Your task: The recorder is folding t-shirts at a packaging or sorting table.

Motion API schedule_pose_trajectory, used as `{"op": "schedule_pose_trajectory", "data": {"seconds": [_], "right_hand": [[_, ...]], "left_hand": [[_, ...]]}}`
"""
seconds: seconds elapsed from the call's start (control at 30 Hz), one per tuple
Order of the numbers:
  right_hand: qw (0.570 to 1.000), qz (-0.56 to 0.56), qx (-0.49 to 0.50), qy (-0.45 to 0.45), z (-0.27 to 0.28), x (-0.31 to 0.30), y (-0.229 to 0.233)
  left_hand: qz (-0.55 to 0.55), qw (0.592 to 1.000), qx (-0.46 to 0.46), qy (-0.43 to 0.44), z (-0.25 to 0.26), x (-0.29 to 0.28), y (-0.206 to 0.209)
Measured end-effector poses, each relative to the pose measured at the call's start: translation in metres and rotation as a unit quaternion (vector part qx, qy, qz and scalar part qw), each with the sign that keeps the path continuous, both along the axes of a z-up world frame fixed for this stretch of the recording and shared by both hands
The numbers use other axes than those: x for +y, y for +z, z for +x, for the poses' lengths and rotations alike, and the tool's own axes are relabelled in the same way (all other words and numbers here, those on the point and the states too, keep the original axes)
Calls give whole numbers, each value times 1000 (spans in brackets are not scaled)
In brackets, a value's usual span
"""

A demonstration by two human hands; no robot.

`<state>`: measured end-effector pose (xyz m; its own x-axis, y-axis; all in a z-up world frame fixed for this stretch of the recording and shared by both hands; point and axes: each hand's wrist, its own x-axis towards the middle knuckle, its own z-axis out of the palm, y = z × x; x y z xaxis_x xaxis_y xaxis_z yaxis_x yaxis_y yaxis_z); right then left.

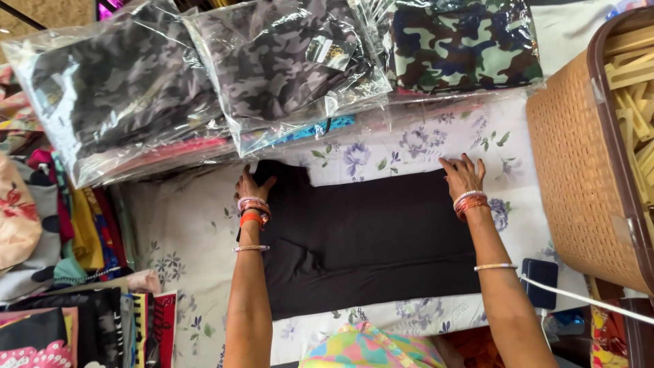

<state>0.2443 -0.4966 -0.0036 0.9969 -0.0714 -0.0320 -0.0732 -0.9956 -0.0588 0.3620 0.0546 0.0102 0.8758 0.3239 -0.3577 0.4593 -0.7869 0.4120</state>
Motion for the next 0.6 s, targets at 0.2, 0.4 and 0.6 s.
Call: {"op": "schedule_pose_trajectory", "data": {"seconds": [0.2, 0.4, 0.6], "right_hand": [[998, 14, 53, -9, 9, -4, 17], [998, 56, 17, -14, -19, -5, 32], [997, 78, -25, -10, -78, -3, 54]], "left_hand": [[-48, 999, 1, 19, 9, 2, -19], [-250, 958, -133, -47, -41, 38, -13], [-383, 908, -144, -90, -149, 66, 3]]}}
